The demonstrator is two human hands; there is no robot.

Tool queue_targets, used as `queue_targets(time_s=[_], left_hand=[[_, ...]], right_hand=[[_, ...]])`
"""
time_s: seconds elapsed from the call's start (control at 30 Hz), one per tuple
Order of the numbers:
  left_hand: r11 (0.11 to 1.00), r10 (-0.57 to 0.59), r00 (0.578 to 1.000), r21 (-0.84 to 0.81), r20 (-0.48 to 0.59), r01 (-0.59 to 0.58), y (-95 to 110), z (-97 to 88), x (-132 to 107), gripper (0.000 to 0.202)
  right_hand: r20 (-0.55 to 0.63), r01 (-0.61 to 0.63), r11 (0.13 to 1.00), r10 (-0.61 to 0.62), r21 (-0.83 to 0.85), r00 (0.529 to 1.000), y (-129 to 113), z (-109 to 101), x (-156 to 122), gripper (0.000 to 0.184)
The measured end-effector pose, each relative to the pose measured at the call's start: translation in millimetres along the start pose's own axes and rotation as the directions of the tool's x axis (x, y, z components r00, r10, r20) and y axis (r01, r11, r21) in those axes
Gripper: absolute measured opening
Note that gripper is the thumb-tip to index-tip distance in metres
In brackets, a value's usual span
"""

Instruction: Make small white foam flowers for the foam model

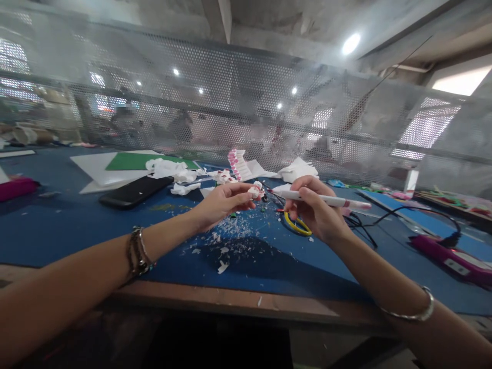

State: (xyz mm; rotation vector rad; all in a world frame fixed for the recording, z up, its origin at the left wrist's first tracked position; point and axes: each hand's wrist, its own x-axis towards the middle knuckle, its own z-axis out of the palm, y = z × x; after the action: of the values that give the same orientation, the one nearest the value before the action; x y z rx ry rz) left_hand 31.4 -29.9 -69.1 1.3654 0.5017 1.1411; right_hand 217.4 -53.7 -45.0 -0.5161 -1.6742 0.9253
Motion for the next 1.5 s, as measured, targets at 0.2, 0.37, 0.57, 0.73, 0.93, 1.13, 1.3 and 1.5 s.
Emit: queue_targets(time_s=[0.2, 0.37, 0.57, 0.73, 0.93, 1.13, 1.3, 1.5], left_hand=[[1.0, -0.023, 0.997, -0.005, 0.071, 0.024, -1.9, -1.0, -1.3, 0.01], [1.0, -0.005, 0.994, 0.0, 0.105, 0.006, -2.9, 0.4, -2.9, 0.013], [0.997, 0.031, 0.994, 0.061, 0.104, -0.037, -4.7, 1.3, -2.8, 0.02], [0.999, 0.03, 0.996, 0.015, 0.08, -0.031, -3.2, 3.8, -4.0, 0.011], [1.0, -0.006, 0.999, -0.013, 0.035, 0.006, -3.7, 3.8, -4.6, 0.013], [0.992, -0.061, 0.997, -0.108, 0.042, 0.066, -3.4, 5.8, -3.7, 0.025], [0.99, -0.043, 0.998, -0.13, 0.055, 0.05, -3.4, 5.7, -4.6, 0.024], [0.992, -0.05, 0.999, -0.114, 0.005, 0.051, -5.1, 3.7, -3.5, 0.016]], right_hand=[[0.05, 0.007, 1.0, -0.006, -0.029, 0.999, 6.1, 2.5, -1.7, 0.014], [0.09, 0.016, 0.998, -0.011, -0.055, 0.996, 11.2, 2.4, -2.9, 0.011], [0.077, 0.022, 0.998, -0.016, -0.064, 0.997, 10.1, 3.6, -3.6, 0.01], [0.091, 0.027, 0.998, -0.023, -0.048, 0.996, 11.3, 4.9, -3.3, 0.009], [0.099, 0.043, 0.998, -0.038, -0.049, 0.994, 15.5, 7.8, -3.7, 0.008], [0.079, 0.083, 0.979, -0.069, -0.184, 0.994, 13.3, 11.4, -5.0, 0.009], [0.08, 0.084, 0.971, -0.068, -0.223, 0.995, 12.4, 13.3, -6.1, 0.008], [0.076, 0.073, 0.954, -0.052, -0.292, 0.996, 11.9, 15.3, -7.5, 0.004]])
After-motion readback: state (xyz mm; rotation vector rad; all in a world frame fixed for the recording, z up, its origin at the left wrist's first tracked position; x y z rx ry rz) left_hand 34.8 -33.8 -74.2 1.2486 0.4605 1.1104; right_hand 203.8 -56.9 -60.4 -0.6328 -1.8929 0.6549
